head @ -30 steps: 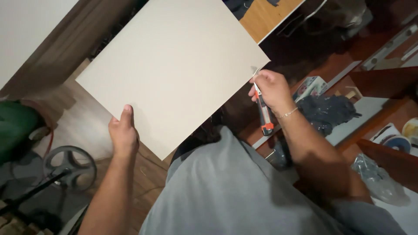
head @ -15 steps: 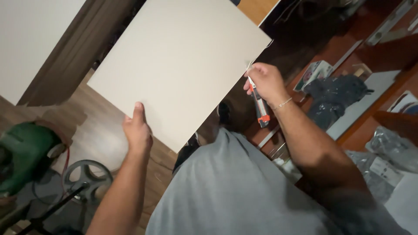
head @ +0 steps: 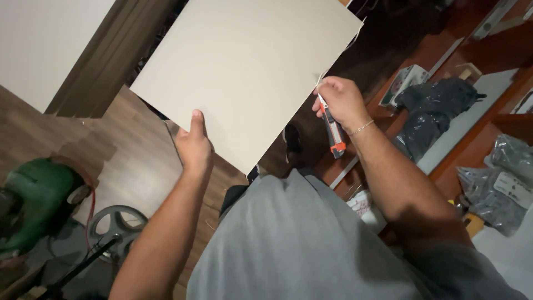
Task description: Trimming excess edge banding from laminate panels using a utility knife
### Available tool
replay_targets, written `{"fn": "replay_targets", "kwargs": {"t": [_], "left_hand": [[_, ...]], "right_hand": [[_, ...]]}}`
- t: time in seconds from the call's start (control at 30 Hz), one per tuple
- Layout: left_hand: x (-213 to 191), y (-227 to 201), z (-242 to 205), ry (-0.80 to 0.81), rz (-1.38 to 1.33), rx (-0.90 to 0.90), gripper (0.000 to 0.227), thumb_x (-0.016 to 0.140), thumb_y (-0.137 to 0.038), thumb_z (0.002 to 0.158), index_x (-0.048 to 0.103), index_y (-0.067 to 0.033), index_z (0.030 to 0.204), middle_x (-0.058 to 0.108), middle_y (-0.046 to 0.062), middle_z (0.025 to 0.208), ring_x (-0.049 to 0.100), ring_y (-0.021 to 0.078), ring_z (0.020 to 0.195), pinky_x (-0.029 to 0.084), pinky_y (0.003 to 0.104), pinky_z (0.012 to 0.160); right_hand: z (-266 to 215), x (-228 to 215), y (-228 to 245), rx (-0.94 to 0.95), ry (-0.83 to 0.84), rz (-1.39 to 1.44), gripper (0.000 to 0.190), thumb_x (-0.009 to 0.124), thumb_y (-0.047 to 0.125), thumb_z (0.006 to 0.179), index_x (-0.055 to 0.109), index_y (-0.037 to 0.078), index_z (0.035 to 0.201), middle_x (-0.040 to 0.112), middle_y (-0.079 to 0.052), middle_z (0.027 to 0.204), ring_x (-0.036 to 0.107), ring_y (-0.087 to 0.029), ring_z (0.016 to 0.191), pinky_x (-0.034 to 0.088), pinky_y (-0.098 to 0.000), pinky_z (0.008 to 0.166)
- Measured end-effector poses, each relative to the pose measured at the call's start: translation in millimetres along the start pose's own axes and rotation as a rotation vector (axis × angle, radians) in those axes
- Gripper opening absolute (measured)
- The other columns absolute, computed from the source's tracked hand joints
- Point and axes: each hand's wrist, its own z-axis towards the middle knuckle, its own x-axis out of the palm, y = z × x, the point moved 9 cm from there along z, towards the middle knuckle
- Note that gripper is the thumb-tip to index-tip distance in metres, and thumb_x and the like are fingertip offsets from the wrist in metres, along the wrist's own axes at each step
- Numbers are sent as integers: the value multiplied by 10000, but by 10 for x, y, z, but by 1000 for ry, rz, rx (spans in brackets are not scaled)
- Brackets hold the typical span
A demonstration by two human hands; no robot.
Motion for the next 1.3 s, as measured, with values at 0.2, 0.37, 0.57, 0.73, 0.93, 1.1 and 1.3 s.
{"fn": "replay_targets", "kwargs": {"t": [0.2,0.37,0.57,0.73,0.93,1.1,1.3], "left_hand": [[-11,-32,-79,94,61,-102,417,795,-436,913,763,-32,1009,714,148,720,735,259,649,612,428,561],[45,237,-37,318,27,-248,478,815,-304,921,629,88,1122,706,229,779,721,315,548,616,405,433],[50,207,-26,367,9,-201,406,818,-230,911,623,111,1010,671,290,669,697,367,454,594,438,359],[-4,198,-4,391,79,-180,421,786,-254,922,621,126,1002,667,277,672,697,334,448,603,405,359],[-46,174,-17,360,88,-181,453,818,-285,892,630,112,1003,670,277,662,707,340,451,619,423,365],[-6,264,19,361,-11,-189,429,791,-257,916,602,113,1025,646,225,661,675,298,421,579,380,322],[1,272,10,341,-32,-175,415,814,-259,897,608,89,993,640,231,629,669,300,402,567,379,300]], "right_hand": [[-158,152,-66,7,-7,2,168,574,123,881,692,12,925,668,-179,610,677,-187,458,522,-239,398],[-317,280,-69,15,2,-22,168,573,125,883,700,18,909,677,-196,618,685,-199,461,528,-245,407],[-467,423,-119,16,-5,-45,176,575,139,892,708,24,901,681,-190,617,687,-196,462,529,-241,414],[-656,557,-81,11,-5,-73,171,583,151,901,705,31,892,688,-186,623,688,-193,467,531,-247,422],[-805,686,-136,17,-7,-35,162,575,136,902,687,19,896,676,-186,613,677,-188,460,519,-245,412],[-868,814,-257,22,6,-44,169,583,139,898,701,19,878,689,-195,618,689,-201,463,530,-260,412],[-1047,933,-269,19,9,-33,147,591,133,897,685,33,843,680,-197,596,683,-207,448,519,-261,402]]}}
